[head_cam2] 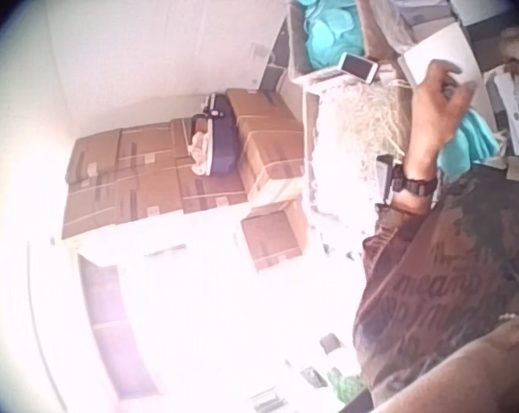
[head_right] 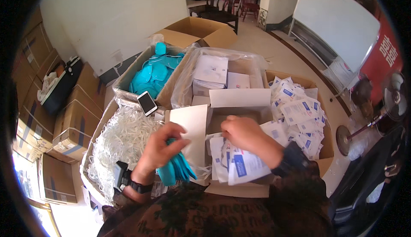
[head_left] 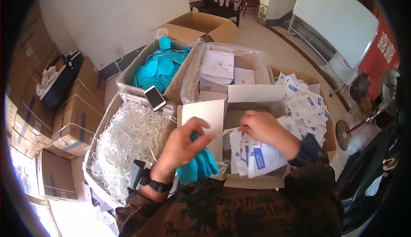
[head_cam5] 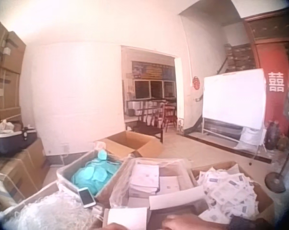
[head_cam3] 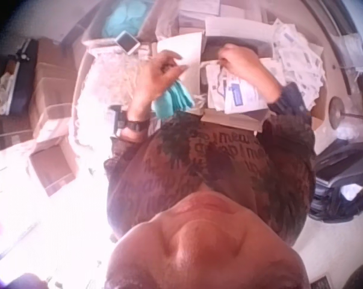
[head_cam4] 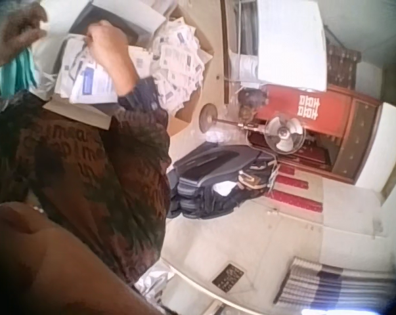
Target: The person is packing several stacks of teal-colored face masks into cardboard boxes.
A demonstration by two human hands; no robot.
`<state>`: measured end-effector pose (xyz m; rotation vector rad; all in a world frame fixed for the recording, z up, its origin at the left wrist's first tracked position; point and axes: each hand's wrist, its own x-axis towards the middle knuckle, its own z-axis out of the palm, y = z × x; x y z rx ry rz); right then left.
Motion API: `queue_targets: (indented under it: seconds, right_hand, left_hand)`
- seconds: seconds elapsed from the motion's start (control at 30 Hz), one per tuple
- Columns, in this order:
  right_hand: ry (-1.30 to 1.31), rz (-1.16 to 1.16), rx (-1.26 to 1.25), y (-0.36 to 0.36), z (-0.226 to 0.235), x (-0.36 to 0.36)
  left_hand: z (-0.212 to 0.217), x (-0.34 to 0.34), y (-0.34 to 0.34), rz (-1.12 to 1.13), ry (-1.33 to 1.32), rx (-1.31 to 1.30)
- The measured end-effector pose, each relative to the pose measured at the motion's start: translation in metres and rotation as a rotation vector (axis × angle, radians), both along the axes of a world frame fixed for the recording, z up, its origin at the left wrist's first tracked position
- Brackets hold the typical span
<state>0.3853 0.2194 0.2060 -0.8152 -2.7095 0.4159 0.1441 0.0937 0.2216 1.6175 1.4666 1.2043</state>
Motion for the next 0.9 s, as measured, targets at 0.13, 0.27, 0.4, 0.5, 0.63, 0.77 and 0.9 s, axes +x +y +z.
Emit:
queue_targets:
  seconds: [0.13, 0.27, 0.4, 0.5, 0.63, 0.77, 0.9]
  right_hand:
    - [0.055, 0.02, 0.104, -0.041, 0.065, 0.003]
    - [0.084, 0.008, 0.146, -0.059, 0.068, 0.017]
    - [0.172, -0.052, 0.008, -0.058, 0.055, 0.021]
    - [0.126, -0.018, 0.05, -0.056, 0.05, 0.014]
    - [0.138, -0.082, 0.011, -0.054, 0.053, 0.013]
    - [0.158, 0.062, 0.04, -0.06, 0.059, 0.009]
    - [0.228, 0.126, 0.066, -0.063, 0.056, 0.011]
  left_hand:
    - [0.007, 0.034, 0.006, -0.122, 0.152, 0.03]
    - [0.002, 0.048, 0.02, -0.165, 0.26, 0.232]
    - [0.006, 0.06, 0.016, -0.178, 0.29, 0.341]
    - [0.007, 0.061, 0.015, -0.127, 0.339, 0.288]
    - [0.018, 0.043, 0.011, -0.212, 0.348, 0.276]
    - [0.018, 0.044, 0.01, -0.23, 0.227, 0.274]
    - [0.024, 0.048, 0.005, -0.232, 0.134, 0.194]
